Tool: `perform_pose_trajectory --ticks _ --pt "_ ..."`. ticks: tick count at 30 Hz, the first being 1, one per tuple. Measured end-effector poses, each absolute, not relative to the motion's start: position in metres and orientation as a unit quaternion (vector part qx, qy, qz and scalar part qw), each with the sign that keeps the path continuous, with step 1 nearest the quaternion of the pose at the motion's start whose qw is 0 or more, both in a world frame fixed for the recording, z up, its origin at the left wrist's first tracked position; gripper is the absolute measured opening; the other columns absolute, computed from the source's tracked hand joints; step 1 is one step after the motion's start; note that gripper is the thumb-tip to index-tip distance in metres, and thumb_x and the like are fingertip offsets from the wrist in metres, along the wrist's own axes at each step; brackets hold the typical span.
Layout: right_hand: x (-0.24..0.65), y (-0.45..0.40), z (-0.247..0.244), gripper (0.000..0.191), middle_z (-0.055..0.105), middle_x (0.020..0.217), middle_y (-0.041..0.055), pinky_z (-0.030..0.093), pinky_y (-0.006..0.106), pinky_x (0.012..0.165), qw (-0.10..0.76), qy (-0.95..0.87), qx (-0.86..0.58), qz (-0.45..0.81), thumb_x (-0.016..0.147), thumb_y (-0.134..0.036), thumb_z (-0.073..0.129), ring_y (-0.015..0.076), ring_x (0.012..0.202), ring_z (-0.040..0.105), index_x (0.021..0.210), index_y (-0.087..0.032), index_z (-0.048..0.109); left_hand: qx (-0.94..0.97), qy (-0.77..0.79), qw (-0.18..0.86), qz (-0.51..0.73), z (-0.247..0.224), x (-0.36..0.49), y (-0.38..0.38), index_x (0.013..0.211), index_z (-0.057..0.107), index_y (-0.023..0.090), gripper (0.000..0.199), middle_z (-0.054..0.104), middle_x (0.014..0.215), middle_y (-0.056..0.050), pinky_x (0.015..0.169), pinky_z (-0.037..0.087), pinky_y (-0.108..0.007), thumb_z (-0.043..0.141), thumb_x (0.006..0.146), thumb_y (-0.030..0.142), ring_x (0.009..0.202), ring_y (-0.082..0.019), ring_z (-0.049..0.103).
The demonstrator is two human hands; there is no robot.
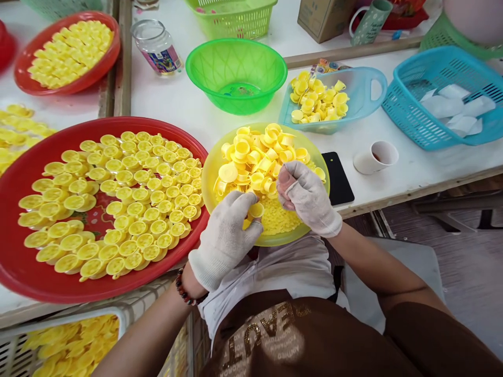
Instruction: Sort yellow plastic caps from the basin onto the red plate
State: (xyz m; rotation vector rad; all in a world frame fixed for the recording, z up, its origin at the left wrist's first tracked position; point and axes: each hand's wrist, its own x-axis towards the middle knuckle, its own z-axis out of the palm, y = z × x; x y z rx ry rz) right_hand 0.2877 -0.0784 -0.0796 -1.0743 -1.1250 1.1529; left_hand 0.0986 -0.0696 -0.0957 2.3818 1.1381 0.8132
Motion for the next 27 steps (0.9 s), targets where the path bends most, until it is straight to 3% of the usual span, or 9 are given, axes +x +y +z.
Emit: perform_pose_trajectory --ticks 4,9,17,24,27 --pt "0.295 -0.085 -0.082 0.034 0.045 0.062 -0.0067 0.031 0.024 0.045 0.493 -0.546 -0.488 0.469 0.093 -0.053 0.067 0.0074 0.049 0.038 0.088 -0.022 0.055 0.834 0.405 0.197 0.319 -0.098 0.094 -0.067 0.112 0.062 0.021 0.028 0.069 0.095 -0.004 0.079 0.056 -0.034 0.064 0.084 0.019 0.085 -0.019 0.067" --pt "0.293 -0.085 -0.076 0.033 0.059 0.077 -0.0002 0.042 0.026 0.062 0.412 -0.663 -0.484 0.396 0.096 -0.050 0.063 0.0112 0.069 0.050 0.085 -0.018 0.062 0.818 0.403 0.226 0.343 -0.104 0.100 -0.069 0.116 0.056 0.020 0.036 0.071 0.097 -0.003 0.082 0.058 -0.033 0.066 0.081 0.016 0.085 -0.018 0.069" --pt "0.296 -0.087 -0.077 0.034 0.050 0.074 -0.0014 0.038 0.025 0.057 0.426 -0.634 -0.511 0.395 0.097 -0.053 0.060 0.0115 0.065 0.046 0.087 -0.021 0.055 0.813 0.396 0.226 0.364 -0.105 0.099 -0.072 0.122 0.052 0.022 0.043 0.072 0.108 -0.005 0.087 0.059 -0.034 0.063 0.082 0.012 0.092 -0.019 0.071" --pt "0.287 -0.085 -0.074 0.034 0.059 0.082 0.0005 0.044 0.028 0.068 0.394 -0.690 -0.464 0.391 0.096 -0.052 0.061 0.0125 0.073 0.052 0.087 -0.020 0.056 0.825 0.378 0.203 0.367 -0.114 0.102 -0.071 0.121 0.050 0.021 0.040 0.072 0.107 -0.006 0.083 0.058 -0.036 0.063 0.084 0.015 0.092 -0.021 0.071" --pt "0.287 -0.083 -0.077 0.030 0.058 0.079 -0.0006 0.044 0.027 0.065 0.396 -0.675 -0.473 0.405 0.100 -0.050 0.057 0.0123 0.069 0.052 0.093 -0.021 0.057 0.823 0.381 0.203 0.370 -0.115 0.104 -0.071 0.123 0.050 0.022 0.041 0.071 0.105 -0.006 0.083 0.057 -0.036 0.063 0.084 0.015 0.091 -0.021 0.070"
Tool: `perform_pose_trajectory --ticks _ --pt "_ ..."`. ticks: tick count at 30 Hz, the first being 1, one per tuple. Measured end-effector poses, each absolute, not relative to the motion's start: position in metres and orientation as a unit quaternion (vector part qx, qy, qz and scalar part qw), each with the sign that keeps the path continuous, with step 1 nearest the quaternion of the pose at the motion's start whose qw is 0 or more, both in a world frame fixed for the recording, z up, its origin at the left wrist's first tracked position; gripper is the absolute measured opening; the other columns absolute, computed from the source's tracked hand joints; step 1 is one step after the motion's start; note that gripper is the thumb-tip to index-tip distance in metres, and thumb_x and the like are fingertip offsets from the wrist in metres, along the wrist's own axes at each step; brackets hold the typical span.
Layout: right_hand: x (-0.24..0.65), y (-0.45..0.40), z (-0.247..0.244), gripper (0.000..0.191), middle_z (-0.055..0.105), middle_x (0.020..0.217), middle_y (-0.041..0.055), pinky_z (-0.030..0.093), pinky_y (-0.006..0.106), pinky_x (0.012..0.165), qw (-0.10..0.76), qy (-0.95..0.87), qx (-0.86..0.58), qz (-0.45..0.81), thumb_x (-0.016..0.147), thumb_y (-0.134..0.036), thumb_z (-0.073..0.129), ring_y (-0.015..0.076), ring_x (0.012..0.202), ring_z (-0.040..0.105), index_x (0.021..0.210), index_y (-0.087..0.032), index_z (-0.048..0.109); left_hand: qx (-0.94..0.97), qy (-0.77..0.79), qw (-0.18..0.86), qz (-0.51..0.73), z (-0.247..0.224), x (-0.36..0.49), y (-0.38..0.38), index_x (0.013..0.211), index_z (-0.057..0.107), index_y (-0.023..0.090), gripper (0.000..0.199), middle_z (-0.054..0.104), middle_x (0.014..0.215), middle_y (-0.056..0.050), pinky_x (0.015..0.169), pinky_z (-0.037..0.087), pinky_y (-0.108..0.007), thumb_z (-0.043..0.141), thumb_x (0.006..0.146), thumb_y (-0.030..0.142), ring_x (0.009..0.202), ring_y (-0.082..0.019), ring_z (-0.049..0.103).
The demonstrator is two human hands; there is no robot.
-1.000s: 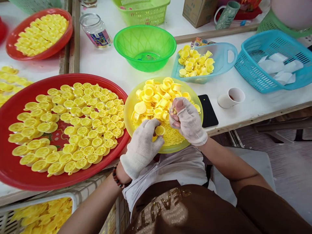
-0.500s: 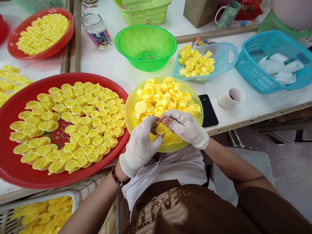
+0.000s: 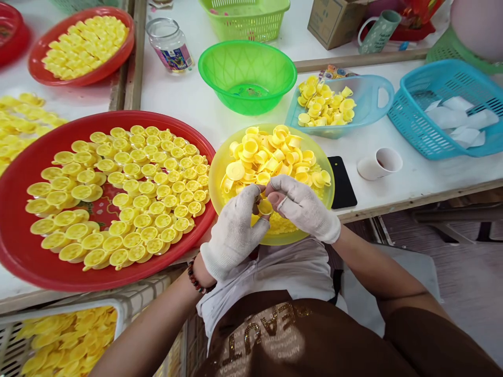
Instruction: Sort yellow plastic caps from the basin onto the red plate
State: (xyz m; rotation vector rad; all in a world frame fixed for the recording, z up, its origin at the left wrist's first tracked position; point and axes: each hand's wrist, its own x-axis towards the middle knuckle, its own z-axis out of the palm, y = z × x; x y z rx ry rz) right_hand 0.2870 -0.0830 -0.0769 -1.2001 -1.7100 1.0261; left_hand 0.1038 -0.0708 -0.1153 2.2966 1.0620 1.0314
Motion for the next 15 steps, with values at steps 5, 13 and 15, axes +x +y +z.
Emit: perform_pose_trajectory --ticks 5,13,15 --pt "0.293 -0.089 -0.082 0.025 0.053 0.071 -0.0020 0.041 0.027 0.055 0.387 -0.661 -0.516 0.384 0.102 -0.047 0.055 0.0128 0.061 0.048 0.100 -0.022 0.058 0.822 0.399 0.180 0.364 -0.107 0.095 -0.075 0.129 0.049 0.021 0.046 0.069 0.114 -0.009 0.093 0.057 -0.038 0.062 0.085 0.014 0.102 -0.023 0.069" --pt "0.291 -0.090 -0.085 0.020 0.063 0.081 0.0013 0.047 0.028 0.066 0.314 -0.741 -0.531 0.267 0.101 -0.041 0.058 0.0151 0.072 0.058 0.097 -0.022 0.064 0.876 0.385 0.064 0.282 -0.090 0.068 -0.075 0.111 0.061 0.019 0.022 0.068 0.105 -0.010 0.085 0.057 -0.040 0.059 0.089 0.018 0.096 -0.025 0.067" --pt "0.289 -0.090 -0.084 0.019 0.065 0.083 0.0011 0.048 0.028 0.069 0.305 -0.756 -0.525 0.245 0.101 -0.039 0.057 0.0151 0.074 0.059 0.097 -0.022 0.064 0.844 0.407 0.087 0.337 -0.088 0.050 -0.073 0.118 0.060 0.018 0.027 0.069 0.108 -0.009 0.086 0.057 -0.037 0.059 0.091 0.021 0.096 -0.021 0.066"
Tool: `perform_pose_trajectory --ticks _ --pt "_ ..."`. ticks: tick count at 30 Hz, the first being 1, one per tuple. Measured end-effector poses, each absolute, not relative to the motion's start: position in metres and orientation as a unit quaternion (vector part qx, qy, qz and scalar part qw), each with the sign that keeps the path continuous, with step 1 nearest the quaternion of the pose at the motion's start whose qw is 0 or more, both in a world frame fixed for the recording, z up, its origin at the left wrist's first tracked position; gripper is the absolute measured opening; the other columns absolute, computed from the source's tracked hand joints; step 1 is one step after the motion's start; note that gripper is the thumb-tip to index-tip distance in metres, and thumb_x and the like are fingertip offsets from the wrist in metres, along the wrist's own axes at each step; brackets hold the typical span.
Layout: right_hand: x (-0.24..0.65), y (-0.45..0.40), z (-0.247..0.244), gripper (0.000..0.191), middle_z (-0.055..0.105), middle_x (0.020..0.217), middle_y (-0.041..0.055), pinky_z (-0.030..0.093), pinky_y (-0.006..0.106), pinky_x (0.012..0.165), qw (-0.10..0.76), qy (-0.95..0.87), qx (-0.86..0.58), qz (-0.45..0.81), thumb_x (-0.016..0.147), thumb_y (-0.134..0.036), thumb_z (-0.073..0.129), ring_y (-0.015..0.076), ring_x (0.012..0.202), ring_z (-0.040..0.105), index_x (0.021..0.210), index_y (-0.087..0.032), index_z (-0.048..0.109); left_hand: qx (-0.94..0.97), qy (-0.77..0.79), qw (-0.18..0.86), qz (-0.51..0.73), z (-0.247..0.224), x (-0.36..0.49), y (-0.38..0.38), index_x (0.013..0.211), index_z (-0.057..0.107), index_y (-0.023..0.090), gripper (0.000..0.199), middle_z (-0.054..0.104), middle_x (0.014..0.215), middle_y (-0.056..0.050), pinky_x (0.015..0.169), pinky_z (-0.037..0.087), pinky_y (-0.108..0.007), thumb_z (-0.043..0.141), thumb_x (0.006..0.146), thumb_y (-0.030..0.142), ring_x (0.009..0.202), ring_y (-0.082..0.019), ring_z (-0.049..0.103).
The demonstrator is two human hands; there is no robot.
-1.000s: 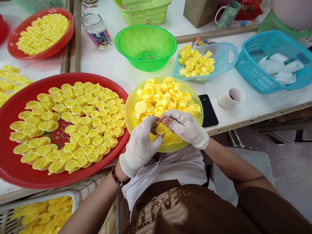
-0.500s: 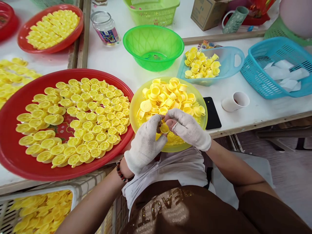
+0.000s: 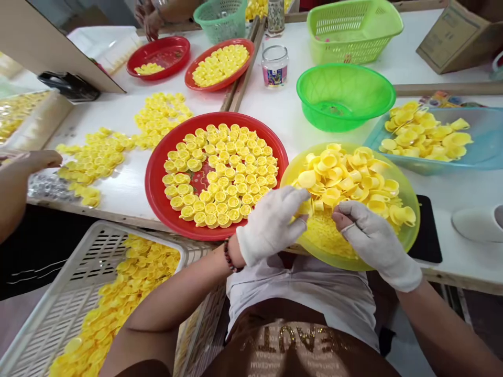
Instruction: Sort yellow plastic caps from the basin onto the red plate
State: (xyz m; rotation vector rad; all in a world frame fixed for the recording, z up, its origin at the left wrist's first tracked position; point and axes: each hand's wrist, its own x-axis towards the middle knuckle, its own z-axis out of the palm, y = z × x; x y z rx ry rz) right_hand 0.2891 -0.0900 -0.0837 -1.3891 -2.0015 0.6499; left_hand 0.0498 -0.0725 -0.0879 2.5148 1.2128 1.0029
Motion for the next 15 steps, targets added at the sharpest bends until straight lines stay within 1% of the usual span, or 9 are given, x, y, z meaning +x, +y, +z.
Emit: perform_pose_trajectory --ticks 2,4,7,9,12,15 --pt "0.288 -0.090 -0.083 0.018 0.064 0.082 0.0003 0.047 0.027 0.069 0.293 -0.769 -0.517 0.234 0.102 -0.038 0.056 0.0144 0.073 0.059 0.094 -0.022 0.062 0.799 0.461 0.084 0.377 -0.085 0.021 -0.066 0.118 0.061 0.017 0.028 0.070 0.107 -0.008 0.087 0.056 -0.035 0.058 0.091 0.020 0.093 -0.019 0.066" --pt "0.289 -0.091 -0.084 0.019 0.062 0.079 -0.0008 0.046 0.026 0.066 0.281 -0.779 -0.511 0.230 0.102 -0.036 0.055 0.0133 0.069 0.057 0.090 -0.022 0.060 0.756 0.532 0.048 0.379 -0.080 -0.015 -0.056 0.114 0.063 0.017 0.026 0.071 0.102 -0.007 0.086 0.054 -0.035 0.058 0.089 0.018 0.088 -0.019 0.064" --pt "0.291 -0.090 -0.086 0.019 0.059 0.076 -0.0020 0.045 0.025 0.063 0.274 -0.785 -0.506 0.230 0.102 -0.035 0.055 0.0122 0.066 0.055 0.088 -0.022 0.058 0.687 0.649 -0.024 0.326 -0.080 -0.072 -0.037 0.105 0.066 0.016 0.021 0.068 0.093 -0.007 0.081 0.051 -0.035 0.060 0.085 0.018 0.081 -0.019 0.059" --pt "0.291 -0.090 -0.087 0.019 0.059 0.075 -0.0023 0.045 0.025 0.063 0.270 -0.787 -0.504 0.233 0.102 -0.034 0.055 0.0120 0.066 0.055 0.088 -0.022 0.058 0.667 0.695 -0.041 0.267 -0.088 -0.101 -0.025 0.094 0.065 0.015 0.013 0.064 0.085 -0.005 0.076 0.047 -0.032 0.059 0.084 0.020 0.077 -0.018 0.055" --pt "0.289 -0.091 -0.087 0.017 0.061 0.076 -0.0021 0.045 0.025 0.064 0.259 -0.798 -0.494 0.230 0.102 -0.032 0.054 0.0122 0.067 0.057 0.090 -0.022 0.060 0.646 0.737 -0.029 0.196 -0.107 -0.123 -0.009 0.084 0.063 0.015 0.007 0.058 0.077 -0.004 0.068 0.040 -0.030 0.057 0.082 0.020 0.072 -0.017 0.050" --pt "0.289 -0.092 -0.086 0.015 0.063 0.077 -0.0016 0.046 0.026 0.065 0.248 -0.809 -0.486 0.219 0.102 -0.031 0.054 0.0129 0.067 0.059 0.092 -0.022 0.061 0.630 0.759 0.002 0.167 -0.126 -0.126 0.004 0.083 0.062 0.015 0.007 0.058 0.074 -0.005 0.063 0.034 -0.031 0.057 0.078 0.016 0.068 -0.017 0.049"
